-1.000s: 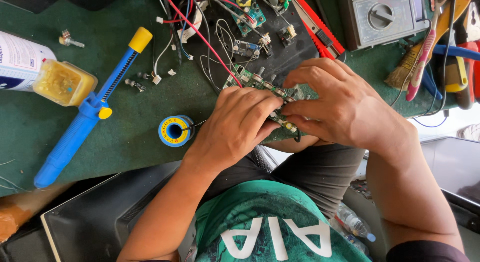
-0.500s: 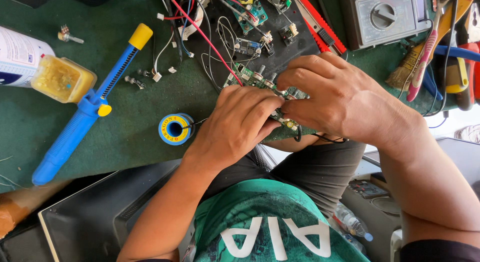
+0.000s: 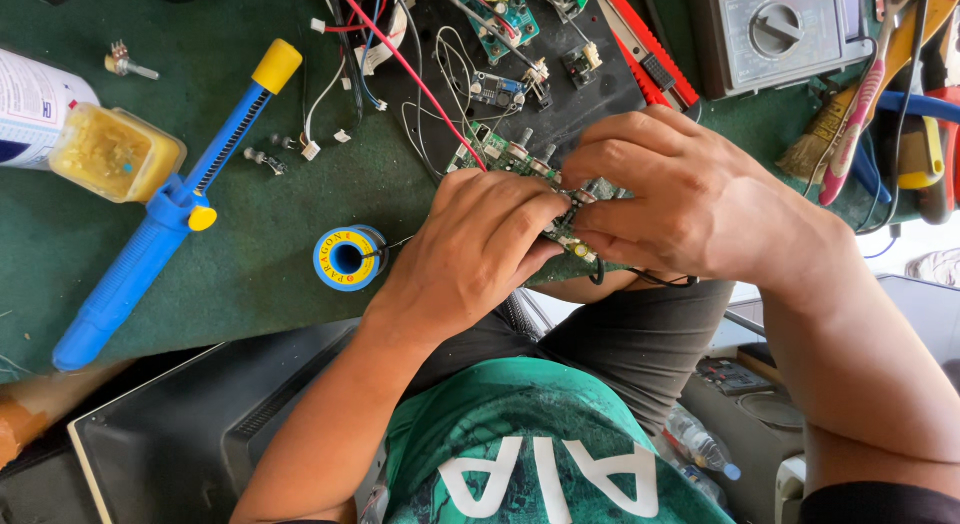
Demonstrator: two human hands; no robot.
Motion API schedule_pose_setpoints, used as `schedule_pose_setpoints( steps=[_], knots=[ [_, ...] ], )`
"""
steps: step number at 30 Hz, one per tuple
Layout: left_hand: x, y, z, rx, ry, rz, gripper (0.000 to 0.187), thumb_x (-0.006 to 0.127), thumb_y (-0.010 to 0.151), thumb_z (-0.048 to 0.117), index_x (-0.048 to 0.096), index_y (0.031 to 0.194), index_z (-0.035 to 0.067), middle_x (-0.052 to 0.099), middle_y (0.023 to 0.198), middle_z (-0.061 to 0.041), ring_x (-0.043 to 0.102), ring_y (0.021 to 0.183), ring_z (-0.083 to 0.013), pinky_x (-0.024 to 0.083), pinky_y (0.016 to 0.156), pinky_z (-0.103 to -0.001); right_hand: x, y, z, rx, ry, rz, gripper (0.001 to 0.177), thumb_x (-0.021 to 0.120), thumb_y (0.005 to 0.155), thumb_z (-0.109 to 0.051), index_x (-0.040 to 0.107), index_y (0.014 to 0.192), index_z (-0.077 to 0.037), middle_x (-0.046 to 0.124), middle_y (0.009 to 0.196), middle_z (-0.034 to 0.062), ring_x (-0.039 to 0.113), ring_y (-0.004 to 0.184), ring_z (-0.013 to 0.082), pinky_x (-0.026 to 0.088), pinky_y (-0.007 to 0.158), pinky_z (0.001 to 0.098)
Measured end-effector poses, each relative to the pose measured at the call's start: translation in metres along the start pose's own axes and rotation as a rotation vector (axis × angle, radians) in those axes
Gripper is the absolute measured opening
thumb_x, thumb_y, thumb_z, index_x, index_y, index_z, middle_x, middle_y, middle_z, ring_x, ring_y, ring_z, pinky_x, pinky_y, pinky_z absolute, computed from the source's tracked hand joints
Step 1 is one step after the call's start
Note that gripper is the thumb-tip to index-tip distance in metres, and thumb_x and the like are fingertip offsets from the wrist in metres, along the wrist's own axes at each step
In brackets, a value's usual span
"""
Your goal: The person holds a green circuit board and uses a soldering iron to apply solder to various components. They also use a desoldering pump to remove solder and a toothbrush to clean the board's surface.
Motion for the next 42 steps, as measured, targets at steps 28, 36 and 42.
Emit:
schedule_pose_setpoints(
  steps=[28, 36, 42],
  knots=[
    [0.001, -0.005, 0.000, 0.035, 0.046, 0.008, 0.042, 0.085, 0.103, 0.009, 0.058, 0.136, 0.004, 0.065, 0.125, -0.010, 0.065, 0.117, -0.0293, 0.047, 0.103, -0.047, 0.009, -0.005, -0.001, 0.042, 0.037, -0.049, 0.018, 0.062, 0.109, -0.019, 0.075, 0.101, -0.008, 0.065, 0.120, 0.0176, 0.068, 0.109, 0.0396, 0.057, 0.094, 0.0485],
    [0.003, -0.007, -0.003, 0.043, 0.058, 0.007, 0.046, 0.085, 0.102, 0.013, 0.057, 0.138, 0.005, 0.064, 0.129, -0.010, 0.064, 0.119, -0.0295, 0.047, 0.105, -0.046, 0.006, -0.002, -0.001, 0.066, 0.100, -0.051, 0.012, 0.070, 0.105, -0.010, 0.070, 0.095, -0.005, 0.067, 0.117, 0.0181, 0.067, 0.106, 0.0402, 0.056, 0.091, 0.0472],
    [0.004, -0.007, -0.002, 0.043, 0.051, -0.005, 0.045, 0.085, 0.102, 0.012, 0.057, 0.137, 0.005, 0.063, 0.127, -0.010, 0.063, 0.118, -0.0301, 0.047, 0.104, -0.048, 0.008, -0.007, 0.003, 0.052, 0.094, -0.064, 0.015, 0.067, 0.107, -0.011, 0.080, 0.109, -0.006, 0.067, 0.115, 0.0178, 0.068, 0.106, 0.0401, 0.056, 0.086, 0.0500]
  ],
)
Point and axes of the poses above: each hand's wrist, its own y-axis towards the middle knuckle, its own x-axis out of the palm, z = x × y, the point moved 8 cm from there along y, towards the middle knuckle
